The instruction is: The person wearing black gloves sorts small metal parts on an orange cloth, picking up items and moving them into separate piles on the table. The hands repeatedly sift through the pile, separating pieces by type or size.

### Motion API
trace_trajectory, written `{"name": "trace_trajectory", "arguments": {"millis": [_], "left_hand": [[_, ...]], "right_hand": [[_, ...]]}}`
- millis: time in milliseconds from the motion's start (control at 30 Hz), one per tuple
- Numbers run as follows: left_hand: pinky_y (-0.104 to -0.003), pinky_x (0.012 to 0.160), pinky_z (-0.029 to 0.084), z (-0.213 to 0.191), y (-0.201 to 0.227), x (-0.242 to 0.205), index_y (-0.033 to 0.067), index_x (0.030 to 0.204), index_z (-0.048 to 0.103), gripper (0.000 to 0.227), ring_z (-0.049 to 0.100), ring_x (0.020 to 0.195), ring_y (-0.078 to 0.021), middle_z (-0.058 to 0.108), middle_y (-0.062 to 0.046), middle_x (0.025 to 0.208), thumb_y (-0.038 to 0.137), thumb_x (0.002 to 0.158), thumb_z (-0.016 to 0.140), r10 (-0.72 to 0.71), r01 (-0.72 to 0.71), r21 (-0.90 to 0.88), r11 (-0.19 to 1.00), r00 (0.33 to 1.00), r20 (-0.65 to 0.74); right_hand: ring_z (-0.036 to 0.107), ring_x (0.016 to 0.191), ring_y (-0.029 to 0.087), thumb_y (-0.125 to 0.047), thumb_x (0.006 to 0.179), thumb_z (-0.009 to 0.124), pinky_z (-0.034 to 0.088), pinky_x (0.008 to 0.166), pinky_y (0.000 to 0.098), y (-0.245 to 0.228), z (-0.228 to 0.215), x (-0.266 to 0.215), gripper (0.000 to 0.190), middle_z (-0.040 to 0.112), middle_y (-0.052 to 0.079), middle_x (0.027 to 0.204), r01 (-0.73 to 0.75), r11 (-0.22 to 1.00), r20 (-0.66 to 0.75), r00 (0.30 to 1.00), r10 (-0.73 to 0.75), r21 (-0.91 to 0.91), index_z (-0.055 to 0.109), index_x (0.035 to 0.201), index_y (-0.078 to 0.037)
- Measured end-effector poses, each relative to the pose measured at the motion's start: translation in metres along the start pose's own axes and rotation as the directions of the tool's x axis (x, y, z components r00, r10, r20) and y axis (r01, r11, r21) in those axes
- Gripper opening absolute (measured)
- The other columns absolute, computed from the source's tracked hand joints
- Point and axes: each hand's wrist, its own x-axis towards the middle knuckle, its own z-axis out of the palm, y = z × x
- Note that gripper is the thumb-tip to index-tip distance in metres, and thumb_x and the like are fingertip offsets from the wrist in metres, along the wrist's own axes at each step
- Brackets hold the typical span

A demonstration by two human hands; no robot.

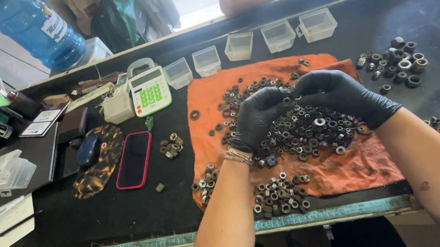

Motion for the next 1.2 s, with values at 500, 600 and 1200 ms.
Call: {"name": "trace_trajectory", "arguments": {"millis": [500, 600, 1200], "left_hand": [[-0.037, 0.087, 0.062, 0.004, 0.006, 0.000, 0.0129, 0.102, 0.078, 0.029, 0.075, 0.096, -0.0173, 0.079, -0.010, 0.095, 0.009, 0.076, 0.090, 0.122, -0.121, 0.069, 0.990, 0.993, -0.006], [-0.038, 0.085, 0.061, 0.009, 0.010, -0.004, 0.0129, 0.102, 0.078, 0.031, 0.074, 0.089, -0.0169, 0.079, -0.010, 0.089, 0.006, 0.074, 0.089, 0.249, -0.244, 0.144, 0.959, 0.968, -0.018], [-0.032, 0.083, 0.060, 0.013, 0.006, -0.003, 0.0175, 0.100, 0.080, 0.031, 0.072, 0.082, -0.0126, 0.079, -0.004, 0.086, 0.011, 0.072, 0.091, 0.343, -0.340, 0.131, 0.931, 0.939, 0.000]], "right_hand": [[0.070, 0.097, 0.023, -0.001, 0.076, 0.084, 0.049, 0.098, 0.0446, -0.018, 0.008, -0.013, 0.036, 0.075, 0.012, 0.102, 0.190, 0.974, -0.123, 0.977, -0.175, 0.121, 0.076, 0.110, -0.008], [0.070, 0.096, 0.022, 0.002, 0.075, 0.084, 0.051, 0.098, 0.0427, -0.026, 0.008, -0.014, 0.038, 0.075, 0.011, 0.100, 0.204, 0.962, -0.129, 0.975, -0.182, 0.184, 0.075, 0.110, -0.008], [0.068, 0.091, 0.019, 0.001, 0.070, 0.087, 0.052, 0.094, 0.0368, -0.034, 0.002, -0.014, 0.039, 0.073, 0.010, 0.096, 0.243, 0.939, -0.162, 0.965, -0.208, 0.243, 0.074, 0.107, -0.005]]}}
